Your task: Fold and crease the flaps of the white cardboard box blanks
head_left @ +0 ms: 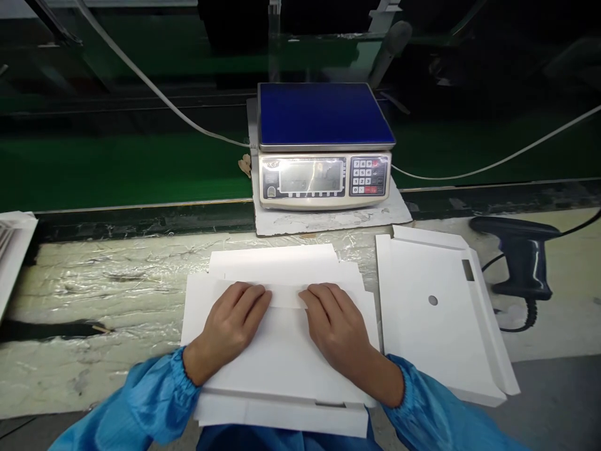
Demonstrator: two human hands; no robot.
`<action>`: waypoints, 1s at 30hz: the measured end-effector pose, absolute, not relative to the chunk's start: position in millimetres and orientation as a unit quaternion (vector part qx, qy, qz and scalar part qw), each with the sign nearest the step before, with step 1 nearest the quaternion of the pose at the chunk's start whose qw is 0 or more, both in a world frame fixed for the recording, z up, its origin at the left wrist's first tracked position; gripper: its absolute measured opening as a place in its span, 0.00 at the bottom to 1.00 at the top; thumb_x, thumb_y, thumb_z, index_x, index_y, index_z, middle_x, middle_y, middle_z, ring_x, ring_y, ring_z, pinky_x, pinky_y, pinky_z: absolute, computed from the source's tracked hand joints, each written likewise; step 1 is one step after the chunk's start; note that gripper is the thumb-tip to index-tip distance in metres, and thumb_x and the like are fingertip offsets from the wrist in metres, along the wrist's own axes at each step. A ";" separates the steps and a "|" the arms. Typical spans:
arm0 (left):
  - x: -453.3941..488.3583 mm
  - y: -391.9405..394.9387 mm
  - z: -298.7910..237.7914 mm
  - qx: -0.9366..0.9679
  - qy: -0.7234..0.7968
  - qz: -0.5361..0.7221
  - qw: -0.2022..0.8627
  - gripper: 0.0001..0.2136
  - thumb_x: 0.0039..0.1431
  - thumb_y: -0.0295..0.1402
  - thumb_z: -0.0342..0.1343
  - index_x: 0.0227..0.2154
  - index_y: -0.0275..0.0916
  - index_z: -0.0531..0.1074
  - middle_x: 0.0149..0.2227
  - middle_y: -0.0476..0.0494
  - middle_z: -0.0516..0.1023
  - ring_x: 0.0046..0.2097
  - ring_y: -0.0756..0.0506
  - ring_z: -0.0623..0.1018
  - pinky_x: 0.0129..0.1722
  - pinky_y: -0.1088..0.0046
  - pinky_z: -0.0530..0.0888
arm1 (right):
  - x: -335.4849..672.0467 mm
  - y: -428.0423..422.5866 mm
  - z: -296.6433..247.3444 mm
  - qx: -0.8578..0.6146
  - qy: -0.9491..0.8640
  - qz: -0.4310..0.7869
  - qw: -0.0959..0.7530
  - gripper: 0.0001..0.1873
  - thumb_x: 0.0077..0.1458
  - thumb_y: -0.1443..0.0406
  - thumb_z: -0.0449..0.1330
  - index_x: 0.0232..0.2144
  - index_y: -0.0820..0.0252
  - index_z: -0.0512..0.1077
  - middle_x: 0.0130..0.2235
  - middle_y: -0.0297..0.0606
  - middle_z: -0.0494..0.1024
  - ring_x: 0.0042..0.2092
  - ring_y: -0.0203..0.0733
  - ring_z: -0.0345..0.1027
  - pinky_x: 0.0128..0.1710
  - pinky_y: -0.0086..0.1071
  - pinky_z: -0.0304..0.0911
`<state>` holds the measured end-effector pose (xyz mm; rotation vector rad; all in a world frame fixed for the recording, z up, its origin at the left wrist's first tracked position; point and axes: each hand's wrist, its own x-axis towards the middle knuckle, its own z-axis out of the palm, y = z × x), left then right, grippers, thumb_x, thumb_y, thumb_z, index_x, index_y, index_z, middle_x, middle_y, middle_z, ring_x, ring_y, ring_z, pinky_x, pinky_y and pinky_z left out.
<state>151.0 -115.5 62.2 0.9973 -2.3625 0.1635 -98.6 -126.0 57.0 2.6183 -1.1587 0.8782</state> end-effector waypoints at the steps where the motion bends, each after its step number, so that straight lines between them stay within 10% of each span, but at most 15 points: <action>1: 150.7 -115.1 62.3 0.375 -0.881 0.072 0.280 0.15 0.61 0.15 0.64 0.51 0.20 0.77 0.47 0.26 0.80 0.46 0.35 0.74 0.41 0.53 0.83 | -98.3 -125.9 56.9 0.871 -0.388 0.291 0.076 0.16 0.57 0.83 0.65 0.47 0.73 0.76 0.44 0.52 0.80 0.46 0.51 0.68 0.42 0.44 0.71; 30: 150.3 -118.4 60.7 0.400 -0.873 0.085 0.266 0.12 0.64 0.15 0.61 0.50 0.25 0.77 0.44 0.31 0.80 0.47 0.35 0.75 0.45 0.56 0.79 | -94.3 -131.3 58.1 0.862 -0.402 0.296 0.091 0.13 0.58 0.83 0.62 0.43 0.70 0.76 0.40 0.48 0.79 0.42 0.47 0.65 0.40 0.41 0.62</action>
